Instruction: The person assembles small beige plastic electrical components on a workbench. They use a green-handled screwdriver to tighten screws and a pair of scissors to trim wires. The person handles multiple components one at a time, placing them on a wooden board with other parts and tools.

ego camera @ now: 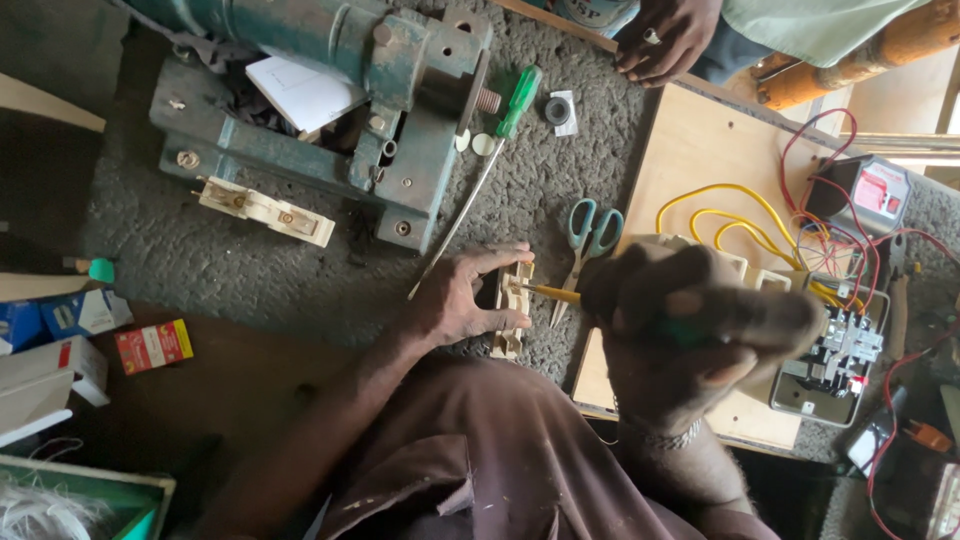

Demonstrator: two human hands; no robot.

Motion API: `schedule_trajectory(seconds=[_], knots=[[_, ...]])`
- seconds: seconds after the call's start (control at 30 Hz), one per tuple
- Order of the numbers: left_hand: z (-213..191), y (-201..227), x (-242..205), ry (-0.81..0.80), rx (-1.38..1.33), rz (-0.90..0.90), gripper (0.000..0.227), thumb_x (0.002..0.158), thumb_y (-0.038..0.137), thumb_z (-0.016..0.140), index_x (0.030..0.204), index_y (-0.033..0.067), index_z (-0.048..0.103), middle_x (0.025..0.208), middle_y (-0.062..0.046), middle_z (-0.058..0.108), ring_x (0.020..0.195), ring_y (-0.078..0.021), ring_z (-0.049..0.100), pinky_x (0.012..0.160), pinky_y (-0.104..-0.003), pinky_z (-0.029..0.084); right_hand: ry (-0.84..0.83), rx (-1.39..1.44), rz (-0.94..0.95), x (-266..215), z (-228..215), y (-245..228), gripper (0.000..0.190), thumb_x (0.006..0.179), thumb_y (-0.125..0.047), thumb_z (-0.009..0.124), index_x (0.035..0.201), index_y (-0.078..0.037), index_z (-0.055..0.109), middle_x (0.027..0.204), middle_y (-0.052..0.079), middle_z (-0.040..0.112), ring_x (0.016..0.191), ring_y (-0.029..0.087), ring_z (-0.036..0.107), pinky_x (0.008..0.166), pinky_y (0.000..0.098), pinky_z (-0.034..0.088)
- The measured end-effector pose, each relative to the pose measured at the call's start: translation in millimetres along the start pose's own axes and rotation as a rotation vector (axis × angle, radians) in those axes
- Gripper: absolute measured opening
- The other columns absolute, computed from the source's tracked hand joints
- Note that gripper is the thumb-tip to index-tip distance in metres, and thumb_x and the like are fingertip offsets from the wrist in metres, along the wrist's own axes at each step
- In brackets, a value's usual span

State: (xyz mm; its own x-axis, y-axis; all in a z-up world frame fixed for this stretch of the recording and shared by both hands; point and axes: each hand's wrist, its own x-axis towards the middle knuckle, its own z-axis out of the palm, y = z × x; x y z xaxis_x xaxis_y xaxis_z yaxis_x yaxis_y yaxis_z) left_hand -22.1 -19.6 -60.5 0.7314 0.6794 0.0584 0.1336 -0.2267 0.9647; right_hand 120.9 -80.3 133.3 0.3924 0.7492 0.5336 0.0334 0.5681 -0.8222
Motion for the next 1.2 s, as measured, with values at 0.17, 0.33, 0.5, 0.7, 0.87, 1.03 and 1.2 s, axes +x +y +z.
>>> schedule_trajectory(seconds=[0.17, 0.33, 0.5, 0.7, 0.87, 1.03, 1.2], knots=[[0.9, 8.5, -4.6, 0.017, 0.143, -0.031, 0.085, 0.068, 0.043, 0.092, 0.141, 0.0146, 0.062, 0.149, -0.006, 0.06, 0.132, -0.0224, 0.062, 0.111, -0.037, 0.05, -0.048, -0.273, -0.041, -7.6, 20.1, -12.6, 0.036, 0.118, -0.045, 0.05, 0.123, -0.011, 0.039, 0.089, 0.012, 0.053, 0.058, 0.019, 0.053, 0.058, 0.0336, 0.053], [1.8, 6.4, -6.8, 0.038, 0.113, -0.048, 0.081, 0.071, 0.04, 0.091, 0.143, 0.0174, 0.061, 0.149, -0.006, 0.06, 0.134, -0.0208, 0.062, 0.11, -0.035, 0.052, 0.184, -0.361, -0.061, -17.3, 32.5, 9.0, 0.029, 0.111, -0.033, 0.056, 0.115, -0.008, 0.04, 0.085, 0.011, 0.052, 0.055, 0.017, 0.049, 0.054, 0.0328, 0.049], [2.3, 0.1, -3.2, -0.03, 0.123, -0.068, 0.083, 0.07, 0.044, 0.092, 0.143, 0.0181, 0.06, 0.15, -0.006, 0.058, 0.13, -0.0218, 0.062, 0.109, -0.038, 0.049, -0.019, -0.04, -0.098, 0.8, 6.6, 22.6, 0.028, 0.108, -0.031, 0.058, 0.109, -0.008, 0.042, 0.085, 0.011, 0.055, 0.059, 0.019, 0.053, 0.058, 0.0354, 0.052], [1.1, -0.1, -3.3, -0.026, 0.11, -0.103, 0.084, 0.068, 0.045, 0.092, 0.143, 0.0208, 0.061, 0.151, -0.005, 0.058, 0.129, -0.0221, 0.064, 0.11, -0.037, 0.05, -0.346, 0.339, -0.104, 26.6, -17.7, 40.7, 0.027, 0.104, -0.029, 0.062, 0.102, -0.007, 0.046, 0.085, 0.011, 0.06, 0.064, 0.021, 0.059, 0.062, 0.0385, 0.055], [3.2, 0.9, -4.5, -0.012, 0.103, -0.058, 0.085, 0.068, 0.043, 0.093, 0.143, 0.017, 0.06, 0.15, -0.008, 0.058, 0.133, -0.0248, 0.061, 0.11, -0.038, 0.05, -0.673, 0.354, -0.066, 57.5, -36.9, 35.9, 0.026, 0.101, -0.027, 0.064, 0.096, -0.007, 0.048, 0.085, 0.01, 0.064, 0.068, 0.023, 0.063, 0.066, 0.0411, 0.058], [-4.5, 12.1, -4.2, 0.027, -0.16, -0.01, 0.099, 0.072, 0.029, 0.091, 0.154, 0.0074, 0.04, 0.15, -0.016, 0.054, 0.13, -0.0251, 0.062, 0.104, -0.036, 0.055, -0.962, -0.102, -0.147, 80.3, -45.0, -11.6, 0.022, 0.1, -0.018, 0.065, 0.109, 0.001, 0.063, 0.105, 0.024, 0.066, 0.095, 0.042, 0.076, 0.088, 0.0542, 0.066], [-15.5, 36.7, 4.5, -0.004, -0.446, 0.163, 0.042, 0.097, 0.006, 0.069, 0.138, 0.0124, 0.063, 0.138, -0.012, 0.069, 0.104, -0.0147, 0.075, 0.08, -0.028, 0.066, -0.489, 0.025, 0.051, 45.5, -41.6, -11.0, 0.023, 0.1, -0.021, 0.068, 0.115, -0.005, 0.073, 0.108, 0.025, 0.074, 0.109, 0.046, 0.073, 0.09, 0.0572, 0.065]])
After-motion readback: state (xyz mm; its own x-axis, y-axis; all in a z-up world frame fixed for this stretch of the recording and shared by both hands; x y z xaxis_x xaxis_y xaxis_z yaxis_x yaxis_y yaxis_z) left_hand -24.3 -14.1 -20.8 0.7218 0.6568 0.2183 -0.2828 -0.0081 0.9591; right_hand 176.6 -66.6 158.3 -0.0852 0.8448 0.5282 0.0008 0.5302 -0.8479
